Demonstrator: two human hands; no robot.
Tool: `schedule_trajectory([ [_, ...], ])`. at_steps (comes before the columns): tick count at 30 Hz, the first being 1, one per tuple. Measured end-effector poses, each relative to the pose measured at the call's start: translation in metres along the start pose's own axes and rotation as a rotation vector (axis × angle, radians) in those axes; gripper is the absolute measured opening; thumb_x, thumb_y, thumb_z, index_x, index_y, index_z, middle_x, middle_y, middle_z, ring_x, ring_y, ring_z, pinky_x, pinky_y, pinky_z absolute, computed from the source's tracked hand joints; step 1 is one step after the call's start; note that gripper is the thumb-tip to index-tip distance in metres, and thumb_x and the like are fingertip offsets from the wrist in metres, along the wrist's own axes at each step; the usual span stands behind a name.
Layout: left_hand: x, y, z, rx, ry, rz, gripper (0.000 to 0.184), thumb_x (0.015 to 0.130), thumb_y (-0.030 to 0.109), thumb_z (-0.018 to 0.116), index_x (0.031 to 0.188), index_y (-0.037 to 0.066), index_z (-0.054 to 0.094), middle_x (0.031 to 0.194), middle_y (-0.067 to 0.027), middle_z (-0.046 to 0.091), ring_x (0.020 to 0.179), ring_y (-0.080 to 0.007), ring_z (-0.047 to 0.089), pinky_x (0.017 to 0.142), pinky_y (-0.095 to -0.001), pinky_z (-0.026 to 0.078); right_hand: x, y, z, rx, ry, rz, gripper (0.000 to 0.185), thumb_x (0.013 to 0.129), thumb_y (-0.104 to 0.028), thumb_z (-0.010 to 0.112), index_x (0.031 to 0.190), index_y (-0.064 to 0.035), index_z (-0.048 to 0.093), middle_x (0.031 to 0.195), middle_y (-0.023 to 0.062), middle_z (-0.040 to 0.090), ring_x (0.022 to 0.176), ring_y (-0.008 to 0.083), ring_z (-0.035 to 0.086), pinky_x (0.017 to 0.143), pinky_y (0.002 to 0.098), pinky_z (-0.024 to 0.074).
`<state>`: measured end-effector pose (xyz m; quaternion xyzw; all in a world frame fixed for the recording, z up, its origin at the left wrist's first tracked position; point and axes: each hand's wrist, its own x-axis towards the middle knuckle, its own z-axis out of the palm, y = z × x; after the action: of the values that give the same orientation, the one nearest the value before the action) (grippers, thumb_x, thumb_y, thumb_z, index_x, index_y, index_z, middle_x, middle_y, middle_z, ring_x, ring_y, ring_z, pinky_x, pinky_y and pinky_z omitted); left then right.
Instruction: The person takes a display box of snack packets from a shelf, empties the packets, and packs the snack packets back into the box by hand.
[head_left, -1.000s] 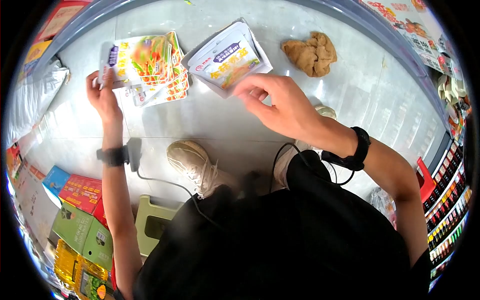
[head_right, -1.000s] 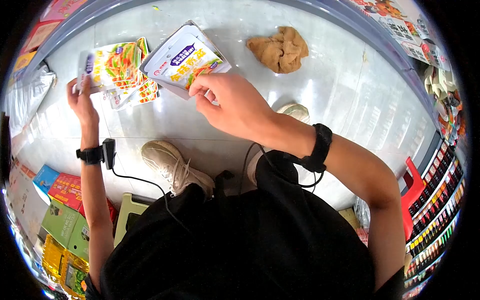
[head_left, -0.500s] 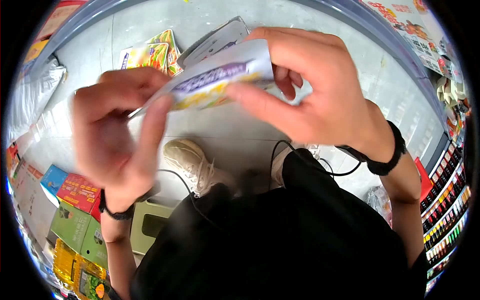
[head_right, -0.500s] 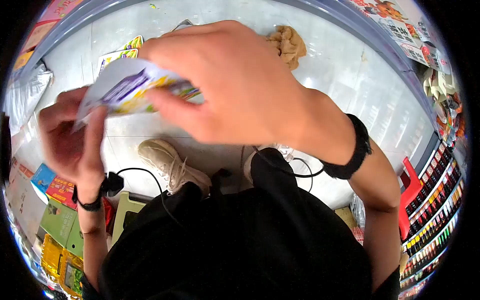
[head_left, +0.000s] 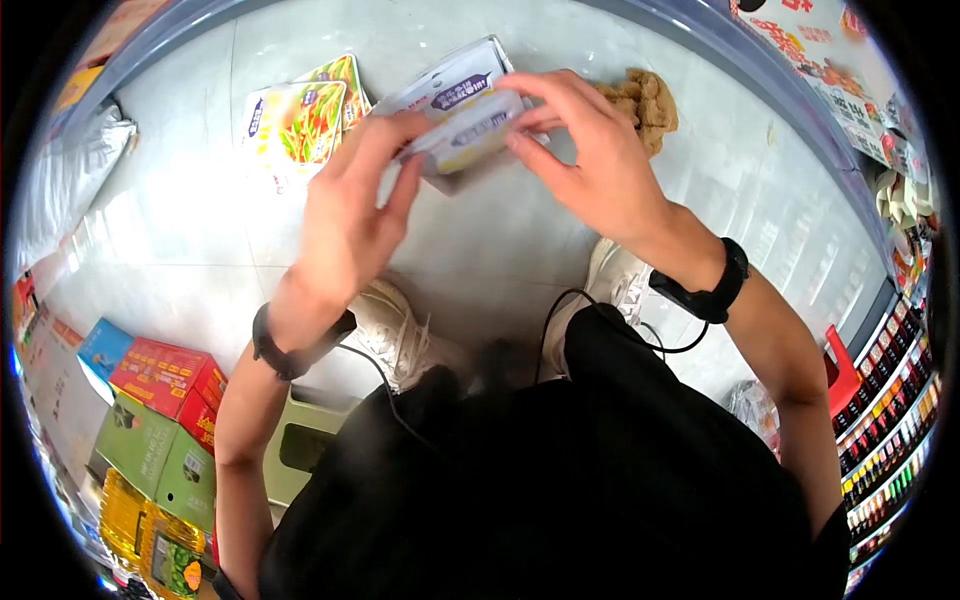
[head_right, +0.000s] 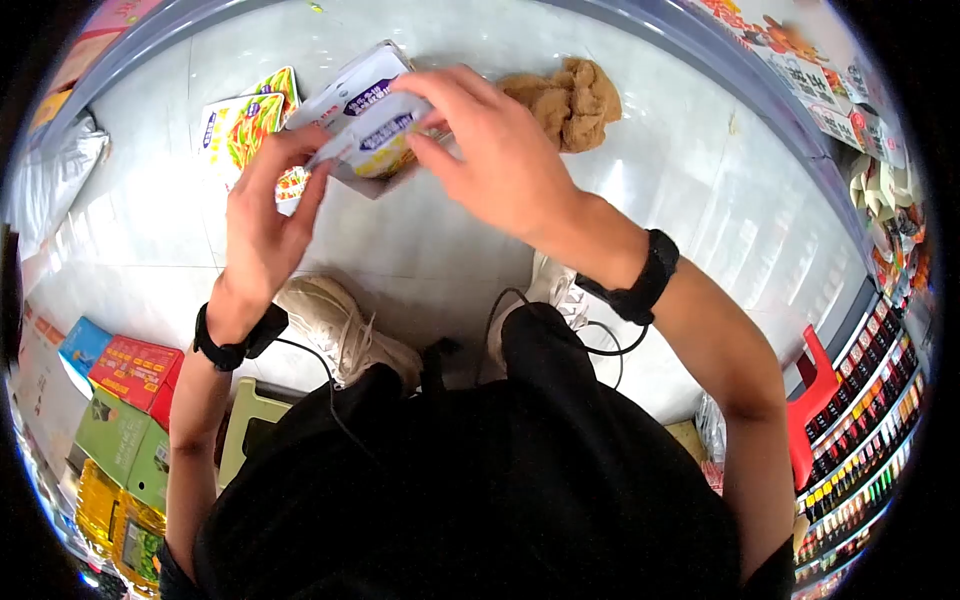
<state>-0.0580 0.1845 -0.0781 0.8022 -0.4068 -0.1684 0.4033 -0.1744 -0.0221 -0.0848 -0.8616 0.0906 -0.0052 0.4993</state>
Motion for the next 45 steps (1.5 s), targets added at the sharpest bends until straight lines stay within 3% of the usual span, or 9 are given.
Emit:
schedule_trajectory([
  [8, -0.008, -0.067, -0.049, -0.080, 0.478, -0.175, 0.012, 0.095, -0.004, 0.060, 0.107, -0.001, 0.058, 0.106, -0.0069, 0.065, 0.094, -0.0121, 0.065, 0.077, -0.0248, 0.052, 0.002, -0.012, 0.004, 0.064, 0.137, -0.146, 0.048, 0.089, -0.003, 0.064, 0.135, -0.0063, 0.050, 0.135, 0.0136, 0.048, 0.101, 0.0276, 0.068, 0.085, 0.0373, 0.0553],
  [20, -0.008, -0.088, -0.038, -0.089, 0.276, -0.411, 0.037, 0.095, 0.018, 0.066, 0.126, -0.003, 0.062, 0.127, -0.0157, 0.064, 0.122, -0.0252, 0.057, 0.109, -0.0371, 0.039, -0.011, 0.008, 0.025, -0.358, -0.251, -0.099, 0.049, 0.088, -0.009, 0.062, 0.134, 0.0004, 0.052, 0.145, 0.0205, 0.041, 0.097, 0.0377, 0.062, 0.084, 0.0450, 0.0538],
  [24, -0.030, -0.147, -0.055, 0.350, 0.513, -0.349, 0.056, 0.088, 0.014, 0.068, 0.137, -0.004, 0.048, 0.133, -0.0238, 0.055, 0.123, -0.0406, 0.052, 0.106, -0.0466, 0.039, -0.012, 0.020, 0.032, -0.572, -0.164, -0.320, 0.048, 0.081, -0.003, 0.062, 0.129, -0.0015, 0.055, 0.133, 0.0186, 0.049, 0.097, 0.0317, 0.063, 0.086, 0.0400, 0.0530],
  [26, -0.047, -0.169, -0.067, 0.542, 0.580, -0.406, 0.059, 0.089, 0.020, 0.071, 0.137, -0.005, 0.047, 0.130, -0.0240, 0.056, 0.122, -0.0407, 0.053, 0.103, -0.0475, 0.041, -0.015, 0.012, 0.031, -0.589, -0.280, -0.143, 0.041, 0.078, -0.003, 0.063, 0.119, -0.0040, 0.057, 0.118, 0.0147, 0.054, 0.096, 0.0256, 0.064, 0.085, 0.0372, 0.0532],
  [29, -0.075, -0.208, -0.076, 0.333, 0.530, -0.724, 0.045, 0.090, 0.026, 0.073, 0.122, -0.002, 0.061, 0.112, -0.0181, 0.063, 0.104, -0.0321, 0.057, 0.091, -0.0428, 0.045, -0.024, 0.019, 0.033, -0.671, -0.332, -0.261, 0.030, 0.079, -0.004, 0.063, 0.108, -0.0038, 0.056, 0.106, 0.0114, 0.054, 0.093, 0.0230, 0.064, 0.082, 0.0353, 0.0533],
  [37, -0.087, -0.210, -0.062, 0.218, 0.585, -0.516, 0.029, 0.090, 0.020, 0.074, 0.108, 0.000, 0.065, 0.104, -0.0122, 0.061, 0.094, -0.0242, 0.057, 0.085, -0.0379, 0.046, -0.028, 0.002, 0.049, -0.504, -0.332, -0.332, 0.022, 0.078, -0.007, 0.064, 0.099, -0.0026, 0.059, 0.106, 0.0120, 0.056, 0.085, 0.0248, 0.064, 0.074, 0.0354, 0.0536],
  [39, -0.077, -0.202, -0.058, 0.216, 0.582, -0.557, 0.028, 0.090, 0.020, 0.074, 0.107, 0.000, 0.064, 0.104, -0.0105, 0.060, 0.094, -0.0214, 0.057, 0.085, -0.0362, 0.047, -0.020, -0.006, 0.035, -0.561, -0.241, -0.595, 0.023, 0.079, -0.008, 0.065, 0.101, -0.0020, 0.061, 0.107, 0.0118, 0.056, 0.081, 0.0252, 0.063, 0.069, 0.0355, 0.0530],
  [42, -0.066, -0.195, -0.056, -0.062, 0.615, -0.622, 0.036, 0.086, 0.024, 0.080, 0.105, 0.000, 0.061, 0.102, -0.0105, 0.059, 0.094, -0.0212, 0.057, 0.085, -0.0364, 0.047, -0.025, -0.004, 0.039, -0.396, -0.153, -0.437, 0.018, 0.073, -0.007, 0.065, 0.088, 0.0024, 0.063, 0.098, 0.0122, 0.059, 0.106, 0.0301, 0.058, 0.066, 0.0331, 0.0556],
  [45, -0.064, -0.196, -0.057, 0.128, 0.429, -0.604, 0.040, 0.082, 0.026, 0.083, 0.100, 0.001, 0.059, 0.109, -0.0156, 0.058, 0.104, -0.0287, 0.055, 0.094, -0.0391, 0.044, -0.023, -0.006, 0.034, -0.330, -0.159, -0.373, 0.022, 0.077, -0.006, 0.067, 0.098, 0.0001, 0.062, 0.105, 0.0121, 0.057, 0.092, 0.0295, 0.060, 0.067, 0.0355, 0.0544],
])
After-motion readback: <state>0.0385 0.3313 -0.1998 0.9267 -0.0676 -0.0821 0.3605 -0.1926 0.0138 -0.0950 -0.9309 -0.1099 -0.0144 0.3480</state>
